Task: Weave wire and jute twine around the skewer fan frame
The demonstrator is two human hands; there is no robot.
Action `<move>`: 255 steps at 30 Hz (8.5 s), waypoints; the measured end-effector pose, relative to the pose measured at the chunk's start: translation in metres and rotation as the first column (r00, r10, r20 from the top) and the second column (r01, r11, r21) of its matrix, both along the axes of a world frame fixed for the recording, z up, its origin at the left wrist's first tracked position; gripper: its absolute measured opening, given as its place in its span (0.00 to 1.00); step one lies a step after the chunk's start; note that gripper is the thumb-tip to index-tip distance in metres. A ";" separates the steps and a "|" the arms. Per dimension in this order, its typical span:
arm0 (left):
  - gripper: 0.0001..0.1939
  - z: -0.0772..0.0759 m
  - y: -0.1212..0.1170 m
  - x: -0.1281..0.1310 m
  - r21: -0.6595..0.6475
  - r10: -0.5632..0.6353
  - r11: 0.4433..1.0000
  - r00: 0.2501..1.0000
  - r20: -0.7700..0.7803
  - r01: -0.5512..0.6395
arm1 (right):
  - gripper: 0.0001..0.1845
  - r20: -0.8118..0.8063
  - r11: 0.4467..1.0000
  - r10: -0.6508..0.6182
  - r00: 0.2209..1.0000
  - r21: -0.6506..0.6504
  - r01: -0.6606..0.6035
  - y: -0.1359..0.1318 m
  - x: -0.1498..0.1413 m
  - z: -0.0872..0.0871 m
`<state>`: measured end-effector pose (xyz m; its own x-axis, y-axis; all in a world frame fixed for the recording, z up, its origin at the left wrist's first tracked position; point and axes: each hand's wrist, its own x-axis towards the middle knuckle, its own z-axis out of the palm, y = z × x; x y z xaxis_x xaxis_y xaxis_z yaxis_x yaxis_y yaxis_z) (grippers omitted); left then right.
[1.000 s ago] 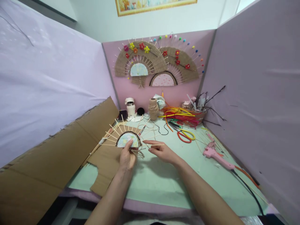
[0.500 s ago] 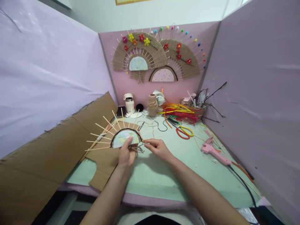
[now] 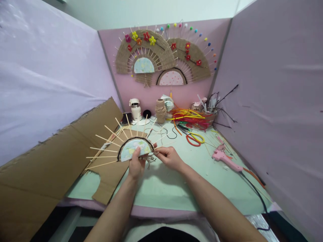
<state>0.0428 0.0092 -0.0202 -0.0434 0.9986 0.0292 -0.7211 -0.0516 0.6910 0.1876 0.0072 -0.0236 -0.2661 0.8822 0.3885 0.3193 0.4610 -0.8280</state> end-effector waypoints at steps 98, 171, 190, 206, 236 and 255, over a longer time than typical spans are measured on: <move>0.09 0.011 0.001 -0.012 -0.306 -0.441 0.832 0.886 0.141 0.463 | 0.15 -0.173 0.956 -0.280 0.944 -0.141 0.258 0.021 0.020 -0.001; 0.13 0.004 0.000 -0.016 -0.324 -0.671 0.681 0.737 0.081 0.657 | 0.12 -0.232 0.951 -0.311 0.922 -0.076 0.301 0.014 0.033 0.021; 0.13 0.003 0.002 -0.019 -0.239 -0.681 0.704 0.731 0.039 0.669 | 0.12 -0.243 0.956 -0.291 0.925 -0.118 0.270 0.018 0.055 0.023; 0.14 0.005 0.001 -0.021 -0.213 -0.714 0.678 0.699 0.032 0.703 | 0.08 -0.649 0.988 -0.151 0.745 -0.084 0.128 0.020 0.073 0.026; 0.31 -0.006 -0.002 -0.018 -0.177 -0.625 0.776 0.777 -0.078 0.606 | 0.07 -0.144 0.933 -0.330 0.933 0.098 0.345 0.019 0.037 0.012; 0.31 0.006 -0.002 -0.021 -0.152 -0.592 0.799 0.806 -0.025 0.582 | 0.10 -0.035 0.978 -0.206 0.978 0.011 0.207 0.012 0.101 0.031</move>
<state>0.0217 0.0076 -0.0139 0.5497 0.8265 -0.1215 -0.5349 0.4600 0.7087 0.2882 0.0190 0.0073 -0.0656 0.9108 0.4075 0.3813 0.4003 -0.8333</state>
